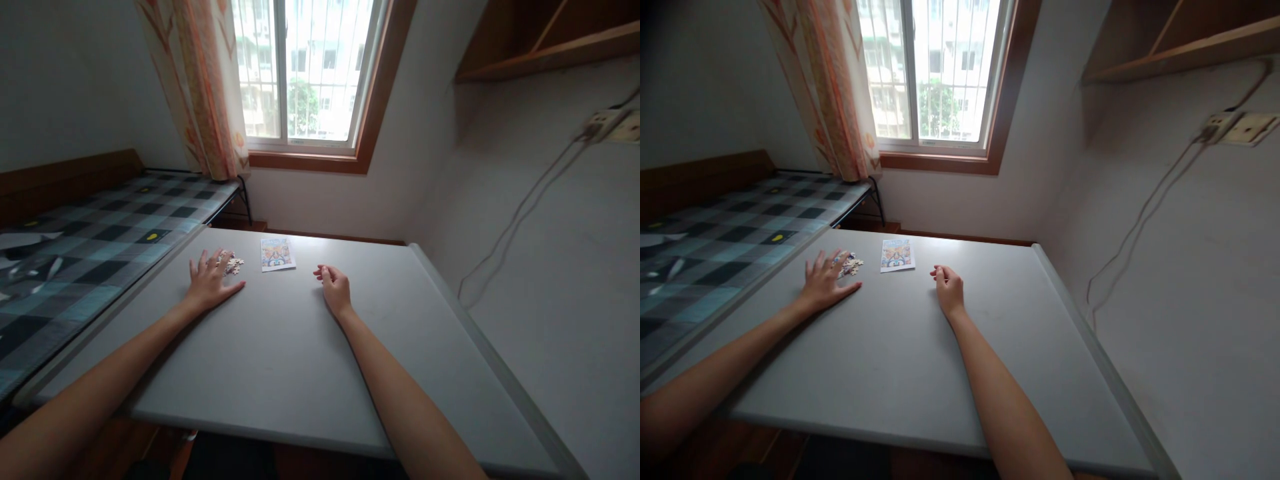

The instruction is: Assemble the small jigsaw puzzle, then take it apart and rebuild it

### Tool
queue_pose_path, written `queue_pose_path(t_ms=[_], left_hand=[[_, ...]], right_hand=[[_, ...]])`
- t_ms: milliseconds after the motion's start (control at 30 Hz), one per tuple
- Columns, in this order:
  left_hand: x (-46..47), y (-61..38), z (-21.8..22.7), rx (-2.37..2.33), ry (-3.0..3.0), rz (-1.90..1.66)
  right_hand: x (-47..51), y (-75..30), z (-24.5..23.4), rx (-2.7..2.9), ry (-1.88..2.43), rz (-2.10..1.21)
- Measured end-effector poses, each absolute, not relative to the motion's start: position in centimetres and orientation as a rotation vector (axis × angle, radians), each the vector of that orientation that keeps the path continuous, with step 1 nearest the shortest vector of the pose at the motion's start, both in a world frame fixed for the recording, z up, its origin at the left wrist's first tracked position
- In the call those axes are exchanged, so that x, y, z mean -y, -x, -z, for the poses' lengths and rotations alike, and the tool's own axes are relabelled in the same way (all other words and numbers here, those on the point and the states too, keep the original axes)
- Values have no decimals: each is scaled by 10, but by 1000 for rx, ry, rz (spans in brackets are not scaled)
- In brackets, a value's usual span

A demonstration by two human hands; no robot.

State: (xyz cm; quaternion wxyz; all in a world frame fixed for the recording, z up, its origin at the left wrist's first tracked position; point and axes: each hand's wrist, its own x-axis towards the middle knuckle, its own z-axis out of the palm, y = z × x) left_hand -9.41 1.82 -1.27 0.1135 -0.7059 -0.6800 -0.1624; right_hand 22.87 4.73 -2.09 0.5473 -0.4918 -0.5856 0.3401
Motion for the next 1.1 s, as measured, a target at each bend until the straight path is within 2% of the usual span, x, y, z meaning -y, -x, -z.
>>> queue_pose_path(t_ms=[167, 533, 667, 800, 933, 1100], left_hand=[[-42, 86, 16, 2441, 1869, 411], [-84, 93, 17, 2495, 1843, 385], [-84, 92, 17, 2500, 1718, 492], [-67, 67, 6, 2195, 1702, 704], [-45, 21, -4, 1827, 2160, 790], [-18, -26, 2, 1265, 2813, 596]], right_hand=[[-48, -229, 21, 1402, 1167, -817], [-48, -230, 23, 1449, 1178, -791], [-49, -229, 24, 1465, 1197, -790], [-48, -231, 22, 1546, 1244, -723], [-43, -241, 9, 1885, 1402, -293], [-42, -257, 3, 1950, 1799, 35]])
